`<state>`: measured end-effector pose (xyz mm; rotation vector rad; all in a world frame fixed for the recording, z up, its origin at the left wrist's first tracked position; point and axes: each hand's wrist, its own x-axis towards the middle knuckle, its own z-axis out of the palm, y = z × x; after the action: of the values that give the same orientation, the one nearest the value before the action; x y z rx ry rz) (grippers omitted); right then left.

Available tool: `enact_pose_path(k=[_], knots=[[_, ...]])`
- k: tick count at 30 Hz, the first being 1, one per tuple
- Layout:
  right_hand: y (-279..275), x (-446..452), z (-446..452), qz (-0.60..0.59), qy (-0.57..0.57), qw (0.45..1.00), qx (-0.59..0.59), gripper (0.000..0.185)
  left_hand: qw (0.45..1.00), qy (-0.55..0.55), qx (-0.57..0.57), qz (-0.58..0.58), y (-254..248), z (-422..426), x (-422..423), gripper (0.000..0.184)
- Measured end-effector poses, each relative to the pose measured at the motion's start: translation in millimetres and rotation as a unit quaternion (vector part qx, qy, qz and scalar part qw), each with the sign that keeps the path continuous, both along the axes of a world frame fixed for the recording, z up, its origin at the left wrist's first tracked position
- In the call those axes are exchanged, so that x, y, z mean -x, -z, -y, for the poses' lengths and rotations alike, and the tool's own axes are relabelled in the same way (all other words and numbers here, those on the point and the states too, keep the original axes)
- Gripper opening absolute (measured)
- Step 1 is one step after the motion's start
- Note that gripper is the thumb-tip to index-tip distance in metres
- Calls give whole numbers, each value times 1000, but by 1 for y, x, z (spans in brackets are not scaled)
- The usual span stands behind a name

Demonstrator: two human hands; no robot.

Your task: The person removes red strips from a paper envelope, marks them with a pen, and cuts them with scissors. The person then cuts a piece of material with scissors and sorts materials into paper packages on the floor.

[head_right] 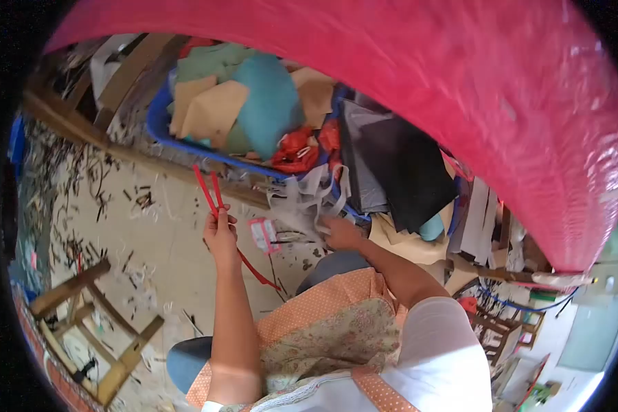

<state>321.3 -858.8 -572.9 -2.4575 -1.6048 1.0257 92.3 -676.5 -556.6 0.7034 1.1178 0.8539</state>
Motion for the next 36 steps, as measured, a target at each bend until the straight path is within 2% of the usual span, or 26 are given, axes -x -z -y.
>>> enact_pose_path(k=[2,3,4,6,9,10,12,13,15,16,17,18,19,21,22,25,27,32,34,36], knots=[[10,-14,3,-51,-57,994,-76,49,1000,-17,0,-3,14,-9,-21,14],[13,-23,1,-47,-46,994,-82,49,1000,-5,-6,0,19,-12,-28,14],[13,-34,-1,-229,129,964,-45,50,1000,4,-14,17,22,-16,-35,14],[10,-60,0,-311,373,872,-64,48,999,30,-24,34,25,-16,-43,15],[13,-100,-10,-15,461,851,-252,35,999,35,7,16,19,-21,-43,13],[10,-105,-18,-18,465,848,-255,35,999,41,8,17,17,-20,-41,13],[1,-119,-49,98,368,856,-349,26,999,38,4,20,16,-20,-39,13],[1,-130,-69,94,360,859,-353,26,999,37,0,15,18,-19,-38,14],[4,-153,-117,149,210,903,-343,21,1000,15,-5,12,26,-17,-33,14],[9,-161,-141,145,190,906,-348,21,1000,19,-9,-2,30,-15,-30,15],[15,-167,-166,251,112,927,-255,26,1000,21,-11,-15,38,-14,-26,15],[24,-169,-189,354,29,921,-159,33,998,17,-31,-45,51,-13,-19,17],[26,-165,-209,354,-1,920,-167,33,999,-14,-27,-41,58,-12,-12,17],[39,-164,-234,336,-18,935,-112,44,990,-15,-82,-110,67,-11,7,17],[50,-168,-244,333,-36,939,-71,50,990,-46,-74,-109,71,-10,17,17],[82,-179,-249,392,-72,916,50,47,984,-84,-43,-151,74,2,47,18],[105,-193,-253,396,-78,913,59,48,981,-102,32,-165,73,9,59,17],[97,-207,-252,420,-84,900,78,57,976,-108,-15,-189,95,23,58,17],[76,-223,-263,294,86,945,-118,45,979,-98,-40,-173,91,20,55,16],[23,-230,-257,354,82,894,-261,29,982,-90,-29,-163,88,16,51,16]])
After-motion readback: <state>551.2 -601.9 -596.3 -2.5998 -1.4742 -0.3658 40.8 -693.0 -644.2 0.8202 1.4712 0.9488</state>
